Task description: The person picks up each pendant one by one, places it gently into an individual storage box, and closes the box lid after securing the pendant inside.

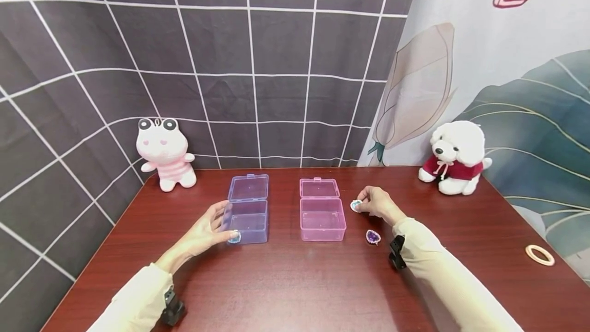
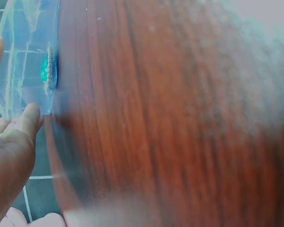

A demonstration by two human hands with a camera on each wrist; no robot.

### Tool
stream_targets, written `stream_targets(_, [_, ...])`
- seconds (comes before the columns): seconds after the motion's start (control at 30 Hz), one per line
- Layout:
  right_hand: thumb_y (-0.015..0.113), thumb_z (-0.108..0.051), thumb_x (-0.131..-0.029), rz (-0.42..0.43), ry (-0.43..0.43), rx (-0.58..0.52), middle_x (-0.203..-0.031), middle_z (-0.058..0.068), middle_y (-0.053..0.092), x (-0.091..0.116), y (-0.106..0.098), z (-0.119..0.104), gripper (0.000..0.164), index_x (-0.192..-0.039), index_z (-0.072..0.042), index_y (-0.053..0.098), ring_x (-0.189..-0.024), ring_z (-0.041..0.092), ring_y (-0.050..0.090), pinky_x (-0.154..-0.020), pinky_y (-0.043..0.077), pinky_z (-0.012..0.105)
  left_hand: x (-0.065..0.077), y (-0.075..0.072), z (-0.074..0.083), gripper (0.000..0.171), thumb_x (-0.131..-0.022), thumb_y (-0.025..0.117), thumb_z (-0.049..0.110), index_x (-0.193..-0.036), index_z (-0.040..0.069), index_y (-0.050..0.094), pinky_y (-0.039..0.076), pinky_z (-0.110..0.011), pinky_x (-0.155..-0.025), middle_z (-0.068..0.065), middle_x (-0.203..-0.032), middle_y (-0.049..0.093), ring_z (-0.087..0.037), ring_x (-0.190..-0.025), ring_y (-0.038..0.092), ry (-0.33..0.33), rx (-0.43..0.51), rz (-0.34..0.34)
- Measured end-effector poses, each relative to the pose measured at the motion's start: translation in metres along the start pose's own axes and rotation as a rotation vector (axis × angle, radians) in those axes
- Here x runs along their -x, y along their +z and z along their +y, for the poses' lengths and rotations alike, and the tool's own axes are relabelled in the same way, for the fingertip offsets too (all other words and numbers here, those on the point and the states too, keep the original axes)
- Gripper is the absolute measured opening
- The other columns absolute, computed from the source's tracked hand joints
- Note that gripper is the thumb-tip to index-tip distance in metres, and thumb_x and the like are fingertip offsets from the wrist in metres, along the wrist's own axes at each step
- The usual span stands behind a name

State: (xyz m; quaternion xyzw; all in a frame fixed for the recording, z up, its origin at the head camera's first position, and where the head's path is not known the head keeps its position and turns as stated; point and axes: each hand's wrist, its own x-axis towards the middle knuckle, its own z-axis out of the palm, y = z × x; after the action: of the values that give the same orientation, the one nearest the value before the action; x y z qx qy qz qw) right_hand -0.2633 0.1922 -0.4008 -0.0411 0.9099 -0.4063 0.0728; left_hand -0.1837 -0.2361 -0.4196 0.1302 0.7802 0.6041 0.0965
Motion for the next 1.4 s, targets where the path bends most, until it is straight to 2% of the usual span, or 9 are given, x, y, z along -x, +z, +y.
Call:
stream_targets(0.07, [0.070, 0.001, -0.077, 0.012, 0.016, -0.047, -0.071, 0.006, 0.057, 0.001, -0.001, 0.001, 0.019, -0.087, 0.005, 0.054, -0.058, 0.013, 0.053, -0.052, 0.052, 0.023, 0.000, 0.000, 0.000, 0.085, -0.080, 0.070, 0.007, -0.143, -0.004, 0.015, 0.024, -0.051, -0.109, -0.030, -0.149, 0.019, -0.046, -0.138, 0.021, -0.006, 0.005, 0.004])
stream_targets(0.23, [0.060, 0.009, -0.083, 0.076, 0.036, -0.269, -0.072, 0.008, 0.058, 0.001, -0.008, -0.005, 0.017, -0.096, 0.011, 0.049, -0.059, 0.009, 0.061, -0.058, 0.058, 0.026, 0.000, 0.000, -0.001, 0.085, -0.080, 0.071, 0.006, -0.144, -0.004, 0.015, 0.024, -0.052, -0.110, -0.030, -0.149, 0.019, -0.045, -0.138, 0.021, -0.008, 0.010, 0.004])
stream_targets(0.4, [0.055, 0.011, -0.086, 0.108, -0.057, -0.494, -0.078, 0.009, 0.063, -0.002, -0.008, -0.036, 0.025, -0.108, 0.021, 0.048, -0.060, 0.006, 0.064, -0.063, 0.059, 0.025, -0.001, 0.001, -0.002, 0.085, -0.080, 0.071, 0.007, -0.144, -0.004, 0.015, 0.024, -0.052, -0.109, -0.030, -0.149, 0.019, -0.046, -0.138, 0.021, -0.002, 0.010, 0.005])
stream_targets(0.53, [0.054, 0.009, -0.088, 0.012, -0.115, -0.617, -0.086, 0.014, 0.067, -0.003, 0.015, -0.082, 0.031, -0.116, 0.021, 0.049, -0.063, 0.008, 0.066, -0.068, 0.059, 0.027, 0.000, -0.002, -0.001, 0.086, -0.080, 0.072, 0.008, -0.144, -0.003, 0.015, 0.024, -0.053, -0.109, -0.029, -0.149, 0.019, -0.046, -0.138, 0.021, -0.003, 0.007, 0.009])
stream_targets(0.67, [0.056, 0.006, -0.089, -0.118, -0.130, -0.677, -0.093, 0.021, 0.067, -0.001, 0.057, -0.130, 0.031, -0.117, 0.017, 0.054, -0.065, 0.009, 0.066, -0.071, 0.059, 0.030, 0.001, -0.003, -0.001, 0.086, -0.080, 0.071, 0.007, -0.144, -0.003, 0.015, 0.024, -0.053, -0.110, -0.029, -0.149, 0.019, -0.045, -0.138, 0.021, -0.009, 0.010, 0.007])
stream_targets(0.83, [0.059, 0.006, -0.087, -0.253, -0.115, -0.685, -0.099, 0.029, 0.066, 0.003, 0.114, -0.170, 0.028, -0.114, 0.015, 0.058, -0.064, 0.009, 0.064, -0.071, 0.059, 0.028, 0.000, -0.002, -0.001, 0.086, -0.080, 0.072, 0.008, -0.144, -0.002, 0.015, 0.024, -0.052, -0.110, -0.028, -0.150, 0.019, -0.044, -0.139, 0.021, -0.022, 0.020, 0.004])
stream_targets(1.0, [0.057, 0.012, -0.085, -0.323, -0.085, -0.617, -0.093, 0.026, 0.066, 0.003, 0.154, -0.182, 0.024, -0.109, 0.017, 0.059, -0.067, 0.016, 0.067, -0.071, 0.059, 0.030, -0.001, 0.001, 0.001, 0.087, -0.080, 0.072, 0.009, -0.144, -0.002, 0.014, 0.022, -0.053, -0.111, -0.029, -0.149, 0.017, -0.046, -0.139, 0.017, -0.033, 0.021, -0.006])
stream_targets(1.23, [0.059, 0.015, -0.081, -0.332, -0.051, -0.462, -0.082, 0.020, 0.067, 0.000, 0.175, -0.191, 0.019, -0.099, 0.016, 0.063, -0.062, 0.017, 0.066, -0.062, 0.059, 0.026, 0.000, 0.000, 0.000, 0.086, -0.080, 0.072, 0.007, -0.143, -0.003, 0.015, 0.023, -0.054, -0.111, -0.029, -0.147, 0.019, -0.045, -0.139, 0.019, -0.025, 0.009, 0.005])
stream_targets(1.4, [0.059, 0.018, -0.077, -0.296, -0.073, -0.355, -0.079, 0.020, 0.068, -0.002, 0.183, -0.195, 0.020, -0.095, 0.016, 0.065, -0.060, 0.021, 0.067, -0.056, 0.057, 0.023, 0.000, -0.001, 0.000, 0.085, -0.080, 0.071, 0.006, -0.143, -0.005, 0.015, 0.024, -0.053, -0.111, -0.031, -0.146, 0.021, -0.045, -0.138, 0.021, 0.014, 0.015, 0.003])
